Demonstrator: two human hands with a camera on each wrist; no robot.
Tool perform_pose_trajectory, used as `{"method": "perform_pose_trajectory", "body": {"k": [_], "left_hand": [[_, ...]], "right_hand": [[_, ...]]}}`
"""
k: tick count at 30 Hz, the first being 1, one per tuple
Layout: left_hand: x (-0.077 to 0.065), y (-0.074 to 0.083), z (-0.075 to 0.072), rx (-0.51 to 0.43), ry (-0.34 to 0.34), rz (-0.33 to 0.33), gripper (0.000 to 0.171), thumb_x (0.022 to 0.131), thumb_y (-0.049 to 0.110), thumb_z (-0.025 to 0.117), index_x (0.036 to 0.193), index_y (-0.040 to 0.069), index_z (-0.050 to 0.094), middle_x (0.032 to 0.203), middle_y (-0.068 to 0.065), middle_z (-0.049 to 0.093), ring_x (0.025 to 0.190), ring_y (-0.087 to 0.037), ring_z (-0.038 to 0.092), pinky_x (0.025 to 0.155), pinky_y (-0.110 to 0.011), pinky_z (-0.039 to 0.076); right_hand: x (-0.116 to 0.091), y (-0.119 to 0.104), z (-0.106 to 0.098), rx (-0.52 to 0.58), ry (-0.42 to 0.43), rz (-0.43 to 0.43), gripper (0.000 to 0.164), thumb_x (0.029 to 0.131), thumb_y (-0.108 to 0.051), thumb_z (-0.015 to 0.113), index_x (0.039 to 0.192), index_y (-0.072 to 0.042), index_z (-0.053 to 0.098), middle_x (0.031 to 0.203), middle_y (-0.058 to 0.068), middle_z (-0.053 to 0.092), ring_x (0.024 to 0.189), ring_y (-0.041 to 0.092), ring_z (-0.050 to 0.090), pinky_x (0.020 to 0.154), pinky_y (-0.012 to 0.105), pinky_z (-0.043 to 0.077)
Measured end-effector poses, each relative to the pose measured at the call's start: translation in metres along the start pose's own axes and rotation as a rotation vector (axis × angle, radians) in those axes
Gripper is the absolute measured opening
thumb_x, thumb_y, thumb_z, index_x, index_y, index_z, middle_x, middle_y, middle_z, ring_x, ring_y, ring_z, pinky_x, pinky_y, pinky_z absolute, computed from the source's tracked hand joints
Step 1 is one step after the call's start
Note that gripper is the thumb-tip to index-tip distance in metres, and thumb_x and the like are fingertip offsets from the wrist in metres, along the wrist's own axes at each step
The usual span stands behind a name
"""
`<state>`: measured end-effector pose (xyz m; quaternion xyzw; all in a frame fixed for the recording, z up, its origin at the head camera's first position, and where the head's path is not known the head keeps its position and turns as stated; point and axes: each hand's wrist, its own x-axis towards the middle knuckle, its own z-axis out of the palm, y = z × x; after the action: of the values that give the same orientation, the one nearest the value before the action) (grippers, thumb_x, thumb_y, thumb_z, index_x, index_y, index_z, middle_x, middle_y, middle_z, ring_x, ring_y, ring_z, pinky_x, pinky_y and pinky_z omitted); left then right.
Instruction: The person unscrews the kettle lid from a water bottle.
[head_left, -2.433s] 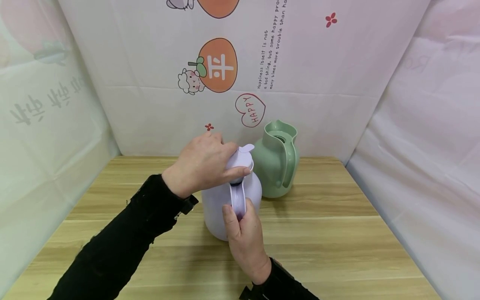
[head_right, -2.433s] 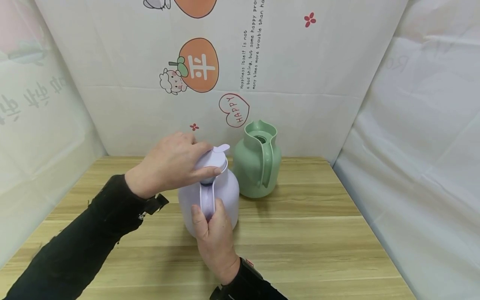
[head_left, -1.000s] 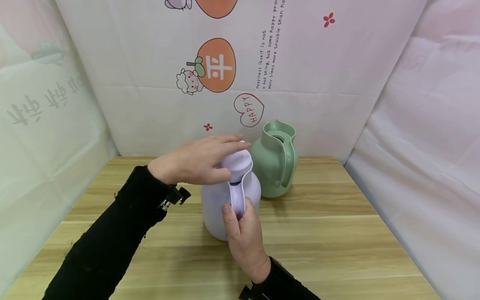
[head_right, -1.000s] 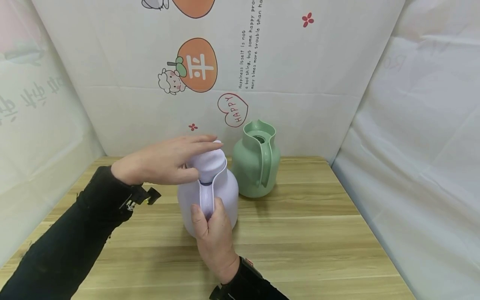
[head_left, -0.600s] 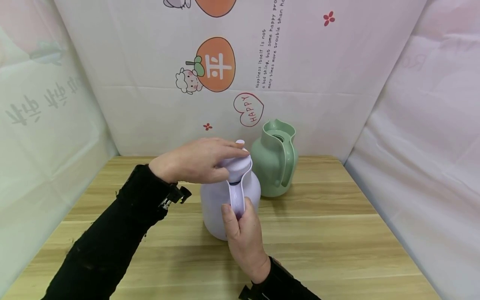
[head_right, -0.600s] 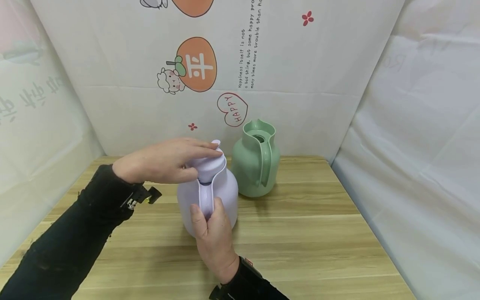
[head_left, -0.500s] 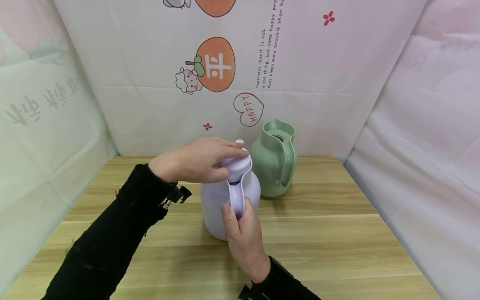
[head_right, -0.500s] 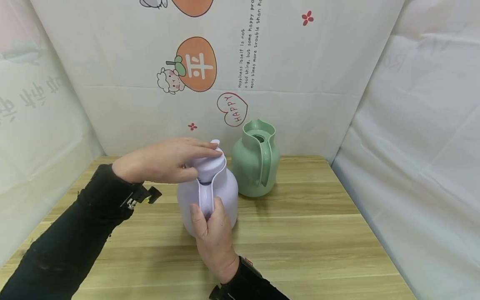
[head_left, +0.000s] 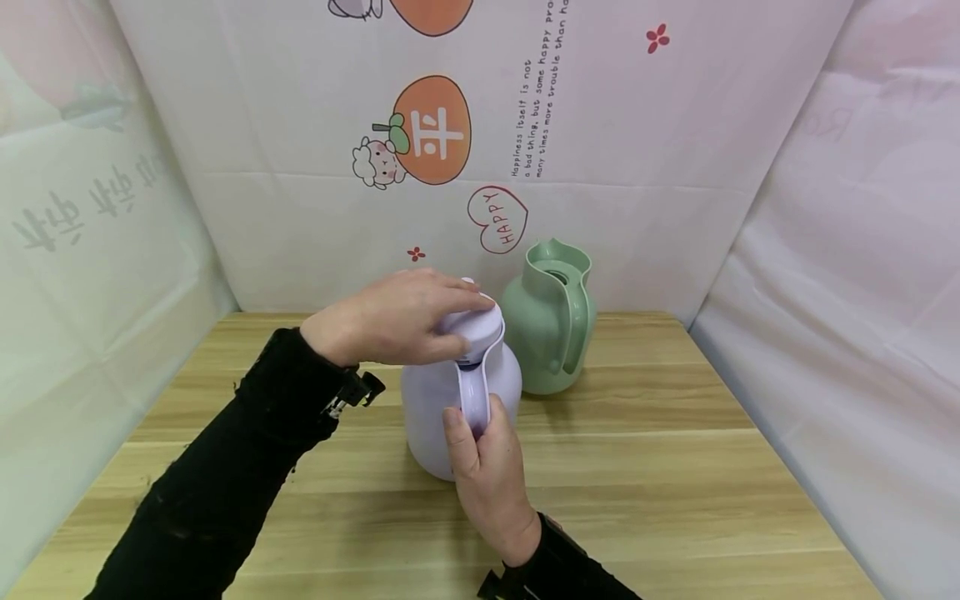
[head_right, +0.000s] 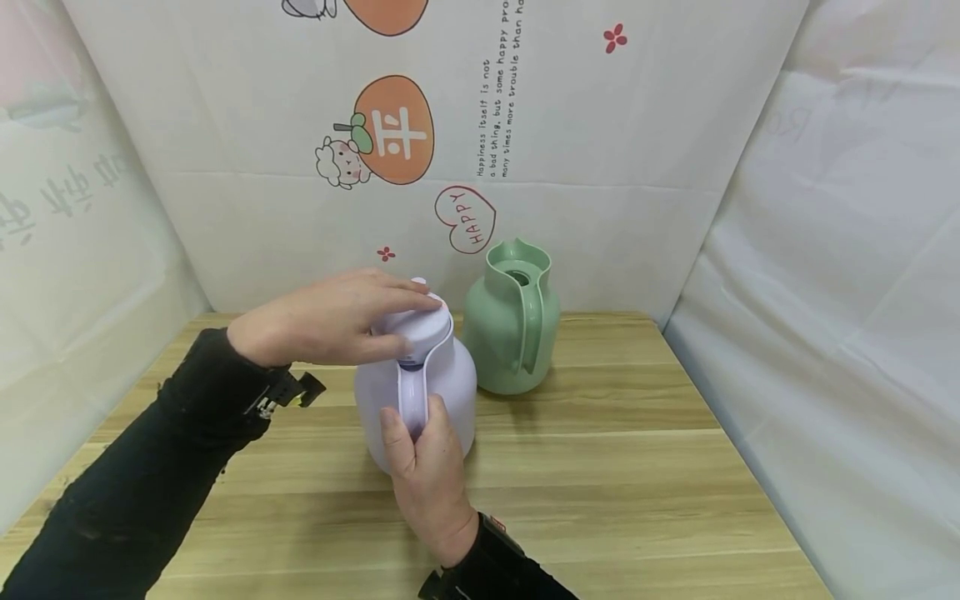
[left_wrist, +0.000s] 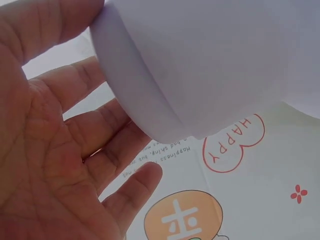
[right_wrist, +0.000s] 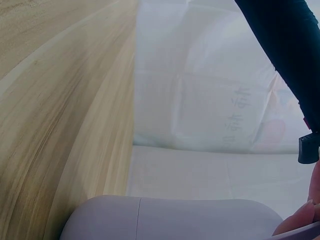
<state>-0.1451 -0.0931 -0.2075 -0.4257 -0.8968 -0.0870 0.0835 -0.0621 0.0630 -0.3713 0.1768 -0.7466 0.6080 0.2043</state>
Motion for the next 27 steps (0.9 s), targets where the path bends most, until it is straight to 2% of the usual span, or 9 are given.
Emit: {"method": "perform_pose_trajectory", "body": {"k": [5,13,22,27], "left_hand": [[0.003,0.001,0.002,0.017,0.021,-0.025,0.045,0.093,0.034,0.066,0.133,0.015,0.07,0.133,0.0,0.07,0.106,-0.023,0.063,0.095,-0.042,0.047],[0.006,0.001,0.007,0.07,0.044,-0.063,0.045,0.093,0.04,0.064,0.13,0.015,0.069,0.123,0.003,0.074,0.094,-0.016,0.062,0.091,-0.039,0.043],[0.009,0.003,0.009,0.132,0.093,-0.137,0.052,0.09,0.057,0.069,0.124,0.018,0.072,0.112,-0.004,0.074,0.097,-0.027,0.059,0.088,-0.043,0.044],[0.011,0.004,0.012,0.127,0.09,-0.187,0.055,0.089,0.062,0.069,0.126,0.021,0.072,0.104,-0.006,0.067,0.092,-0.025,0.058,0.079,-0.04,0.046]], "right_hand": [[0.0,0.0,0.0,0.0,-0.002,0.003,0.014,0.106,-0.02,0.06,0.102,-0.007,0.054,0.076,-0.006,0.047,0.065,0.008,0.048,0.056,0.026,0.044],[0.001,0.001,0.001,0.007,-0.004,0.002,0.014,0.106,-0.019,0.059,0.104,-0.006,0.055,0.077,-0.005,0.048,0.066,0.009,0.049,0.057,0.027,0.045],[0.0,0.002,0.001,0.0,0.0,-0.01,0.014,0.106,-0.019,0.06,0.104,-0.006,0.055,0.077,-0.006,0.046,0.066,0.008,0.048,0.057,0.026,0.045],[0.0,0.002,0.001,-0.004,-0.001,-0.018,0.013,0.106,-0.019,0.059,0.105,-0.006,0.055,0.077,-0.005,0.046,0.067,0.009,0.049,0.058,0.026,0.045]]}}
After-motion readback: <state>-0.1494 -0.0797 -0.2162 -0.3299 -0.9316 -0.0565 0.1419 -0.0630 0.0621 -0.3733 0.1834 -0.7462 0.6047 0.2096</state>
